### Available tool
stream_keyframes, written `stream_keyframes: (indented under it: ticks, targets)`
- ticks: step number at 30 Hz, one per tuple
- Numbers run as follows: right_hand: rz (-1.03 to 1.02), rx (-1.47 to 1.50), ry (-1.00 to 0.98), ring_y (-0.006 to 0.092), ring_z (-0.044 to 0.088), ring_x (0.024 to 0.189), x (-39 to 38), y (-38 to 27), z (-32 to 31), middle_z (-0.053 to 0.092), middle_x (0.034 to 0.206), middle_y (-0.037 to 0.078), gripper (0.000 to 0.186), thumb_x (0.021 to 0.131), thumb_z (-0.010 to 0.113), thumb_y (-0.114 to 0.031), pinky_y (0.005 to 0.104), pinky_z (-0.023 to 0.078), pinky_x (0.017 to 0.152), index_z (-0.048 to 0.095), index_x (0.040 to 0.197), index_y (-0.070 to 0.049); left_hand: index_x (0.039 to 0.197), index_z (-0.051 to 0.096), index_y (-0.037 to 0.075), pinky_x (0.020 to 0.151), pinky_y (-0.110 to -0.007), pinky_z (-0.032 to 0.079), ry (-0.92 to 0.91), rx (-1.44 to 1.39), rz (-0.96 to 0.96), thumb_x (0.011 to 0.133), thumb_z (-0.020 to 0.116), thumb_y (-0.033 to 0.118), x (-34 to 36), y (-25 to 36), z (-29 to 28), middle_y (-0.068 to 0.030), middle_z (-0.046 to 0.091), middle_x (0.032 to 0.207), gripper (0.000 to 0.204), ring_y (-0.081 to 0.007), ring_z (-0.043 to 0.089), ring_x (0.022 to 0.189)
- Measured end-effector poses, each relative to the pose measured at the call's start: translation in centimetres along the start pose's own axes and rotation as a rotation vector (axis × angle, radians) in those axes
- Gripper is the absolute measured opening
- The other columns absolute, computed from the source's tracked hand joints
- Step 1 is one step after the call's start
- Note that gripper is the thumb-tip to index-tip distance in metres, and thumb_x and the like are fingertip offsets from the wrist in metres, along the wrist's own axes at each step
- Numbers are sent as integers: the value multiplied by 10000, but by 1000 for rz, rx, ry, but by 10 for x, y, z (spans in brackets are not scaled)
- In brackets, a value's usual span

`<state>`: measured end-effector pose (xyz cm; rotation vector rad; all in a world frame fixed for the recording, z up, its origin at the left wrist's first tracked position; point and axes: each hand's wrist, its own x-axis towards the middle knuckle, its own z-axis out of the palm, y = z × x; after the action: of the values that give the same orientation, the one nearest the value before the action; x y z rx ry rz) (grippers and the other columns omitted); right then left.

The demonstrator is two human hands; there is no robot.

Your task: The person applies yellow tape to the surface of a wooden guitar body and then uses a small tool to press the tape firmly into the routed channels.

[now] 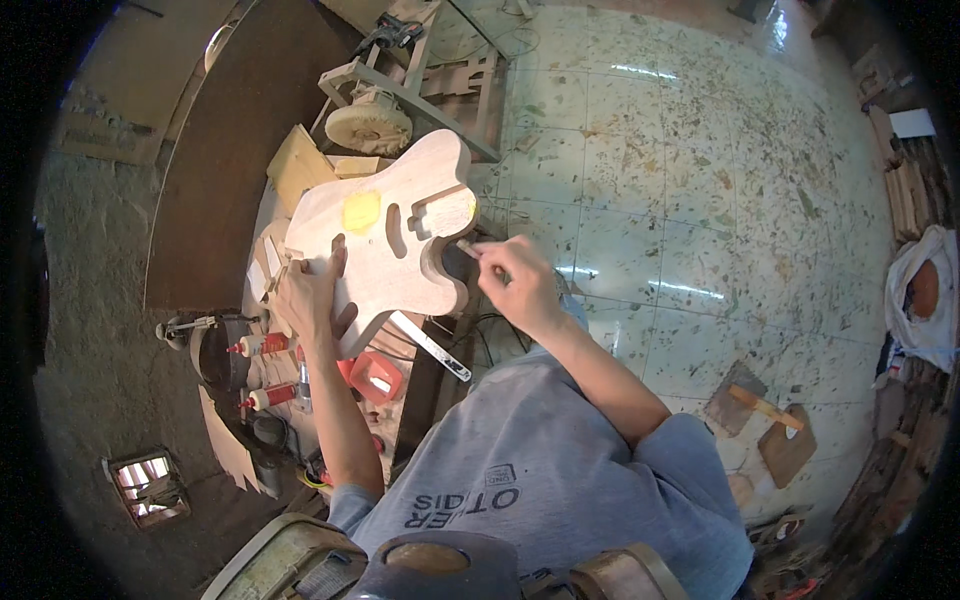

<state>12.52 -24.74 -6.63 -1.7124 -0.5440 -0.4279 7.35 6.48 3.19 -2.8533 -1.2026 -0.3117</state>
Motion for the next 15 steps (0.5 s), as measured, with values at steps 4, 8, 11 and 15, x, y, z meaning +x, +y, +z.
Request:
stream_keyframes:
  ticks: [4,8,11,15]
  targets:
    - [49,-81,72,281,691,806,29,13,-14,780,1012,84,161,874,760,31,368,577,760,746,1019,-39,1112,786,-37,898,-460,568,9,-20,10,770,815,720,-3,-2,0,-236,794,1043,831,-381,764,995]
    - [-306,-227,-89,271,681,877,73,18,-35,763,1010,76,191,871,746,32,359,573,803,756,1049,-37,1129,786,-33,906,-461,570,9,-32,3,762,817,724,-3,-2,1,-237,792,1046,843,-376,765,1000]
    - [-383,-253,-261,255,658,933,89,15,-38,729,974,63,210,843,751,24,369,577,812,759,1043,-39,1129,787,-30,906,-463,570,8,-43,7,759,820,724,-3,1,-2,-240,789,1038,840,-376,763,999]
    - [-539,-363,-455,238,626,933,106,6,-38,661,917,45,175,823,741,-19,358,586,801,747,997,-44,1069,783,-20,878,-473,567,10,-45,27,759,827,720,-3,-1,-2,-236,784,998,804,-387,760,972]
